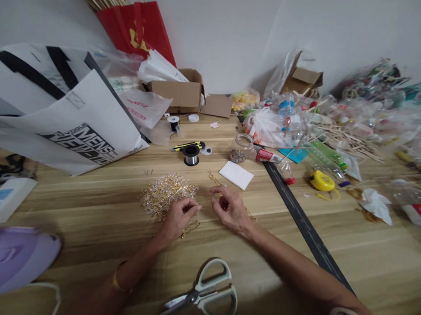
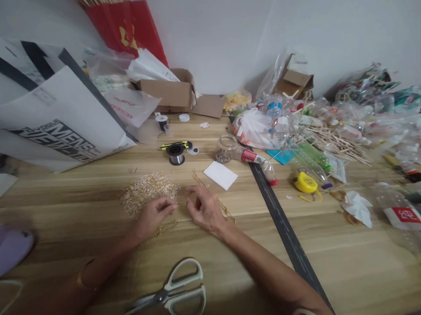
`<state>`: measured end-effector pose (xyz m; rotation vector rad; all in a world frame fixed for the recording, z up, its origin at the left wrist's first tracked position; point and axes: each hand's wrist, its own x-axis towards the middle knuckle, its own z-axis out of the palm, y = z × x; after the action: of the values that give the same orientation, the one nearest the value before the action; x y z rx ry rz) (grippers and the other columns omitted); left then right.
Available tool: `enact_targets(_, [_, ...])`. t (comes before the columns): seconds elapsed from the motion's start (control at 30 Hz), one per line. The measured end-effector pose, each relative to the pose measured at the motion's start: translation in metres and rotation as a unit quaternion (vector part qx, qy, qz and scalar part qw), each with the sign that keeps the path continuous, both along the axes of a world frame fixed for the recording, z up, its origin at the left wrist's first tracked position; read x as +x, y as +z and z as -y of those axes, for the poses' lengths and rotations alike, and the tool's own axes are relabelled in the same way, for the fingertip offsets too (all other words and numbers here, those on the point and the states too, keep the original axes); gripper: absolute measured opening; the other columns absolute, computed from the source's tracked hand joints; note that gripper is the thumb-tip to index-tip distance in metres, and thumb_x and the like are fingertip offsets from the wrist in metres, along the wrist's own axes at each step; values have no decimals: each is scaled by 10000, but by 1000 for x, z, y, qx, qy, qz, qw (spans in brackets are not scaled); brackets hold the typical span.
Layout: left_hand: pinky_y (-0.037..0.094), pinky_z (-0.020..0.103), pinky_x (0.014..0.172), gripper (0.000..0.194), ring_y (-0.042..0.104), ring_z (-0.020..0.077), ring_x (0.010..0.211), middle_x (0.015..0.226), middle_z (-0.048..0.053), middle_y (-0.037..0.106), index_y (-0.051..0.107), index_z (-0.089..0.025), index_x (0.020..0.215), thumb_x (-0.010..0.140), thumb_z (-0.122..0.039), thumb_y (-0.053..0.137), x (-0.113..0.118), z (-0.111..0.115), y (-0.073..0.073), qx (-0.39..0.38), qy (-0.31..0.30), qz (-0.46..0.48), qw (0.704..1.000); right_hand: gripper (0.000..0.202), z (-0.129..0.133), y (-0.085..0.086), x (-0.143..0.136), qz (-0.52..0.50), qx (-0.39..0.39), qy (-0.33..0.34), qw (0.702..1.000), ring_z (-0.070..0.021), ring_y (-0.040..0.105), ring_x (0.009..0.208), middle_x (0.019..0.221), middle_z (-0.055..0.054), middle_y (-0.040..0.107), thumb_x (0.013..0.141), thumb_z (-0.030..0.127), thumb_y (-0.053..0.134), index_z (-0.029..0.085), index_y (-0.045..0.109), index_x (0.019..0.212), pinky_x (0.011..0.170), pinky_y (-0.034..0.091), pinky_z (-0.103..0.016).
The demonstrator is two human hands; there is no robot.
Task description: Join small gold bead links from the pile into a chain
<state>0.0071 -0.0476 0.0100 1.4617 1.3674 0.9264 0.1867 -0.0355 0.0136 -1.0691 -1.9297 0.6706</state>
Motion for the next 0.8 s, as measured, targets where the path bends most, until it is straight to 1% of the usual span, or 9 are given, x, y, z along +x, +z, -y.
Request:
enact_targets(0.07, [369, 225, 553, 166, 475, 119, 545, 547, -15, 542, 594, -158, 597, 698, -289, 603, 0, 0, -1, 1, 5, 0, 1000, 195, 0, 4, 1, 3, 2, 11, 1000, -58, 422, 441, 745, -10, 601, 809, 167, 491, 170, 562, 990, 444, 336, -199])
enact_targets(0.13, [373, 225, 559, 158, 484, 122, 553, 556, -14, 551, 603, -158, 607, 700, -285, 606, -1, -1, -2, 2, 8, 4, 1000, 164, -1, 8, 2, -6, 15, 2, 1000, -61, 436, 463, 772, -22, 601, 813, 171, 482, 171, 573, 951, 456, 349, -203])
enact_targets(0.23, [380, 225, 570, 155, 500, 126, 571, 573, -12, 564, 607, -157, 621, 706, -287, 610, -2, -1, -4, 1, 6, 8, 1000, 117, -3, 12, 6, -35, 32, -35, 998, -78, 447, 496, 659, 1, 551, 829, 191, 486, 171, 576, 900, 482, 367, -208])
enact_targets(0.3, [381, 223, 571, 155, 505, 125, 576, 581, -13, 566, 605, -155, 633, 718, -285, 604, -3, -1, -3, -1, -1, 7, 1000, 121, -4, 12, 6, -45, 22, -36, 998, -84, 453, 512, 627, 12, 529, 830, 204, 503, 172, 576, 921, 494, 379, -207])
enact_targets(0.43, [375, 221, 565, 158, 494, 120, 570, 577, -16, 551, 592, -153, 627, 731, -273, 593, -3, -1, -1, 3, -8, 3, 1000, 255, -3, 4, -1, -32, -66, 71, 995, -90, 538, 604, 811, -25, 604, 801, 210, 566, 175, 557, 1053, 535, 436, -199])
enact_targets(0.53, [379, 225, 572, 160, 495, 124, 577, 583, -12, 551, 594, -151, 631, 732, -274, 592, -3, -1, -1, 9, -7, 3, 1000, 202, -2, -4, -7, -23, -117, 104, 987, -96, 559, 602, 719, -4, 612, 801, 197, 575, 159, 584, 999, 531, 434, -189])
enact_targets(0.6, [383, 228, 578, 154, 503, 128, 584, 591, -8, 563, 605, -150, 642, 729, -276, 597, -3, -2, -2, 8, -7, -1, 1000, 98, -2, -8, -9, -5, -114, 91, 989, -96, 546, 593, 682, 2, 609, 807, 183, 567, 153, 613, 888, 537, 422, -189])
enact_targets(0.67, [385, 228, 578, 151, 504, 129, 581, 589, -7, 570, 613, -152, 645, 725, -280, 605, -2, -2, -4, 8, -5, -3, 1000, 62, -2, -11, -9, 14, -95, 79, 992, -98, 535, 592, 681, -1, 612, 811, 172, 563, 153, 621, 823, 547, 413, -195])
enact_targets(0.8, [386, 230, 581, 141, 508, 134, 582, 590, -5, 578, 621, -159, 653, 722, -281, 613, -3, -3, -8, 8, -5, 2, 1000, 71, -4, -14, -7, 29, -41, 85, 995, -113, 543, 619, 717, -18, 625, 828, 181, 554, 160, 621, 817, 573, 413, -209])
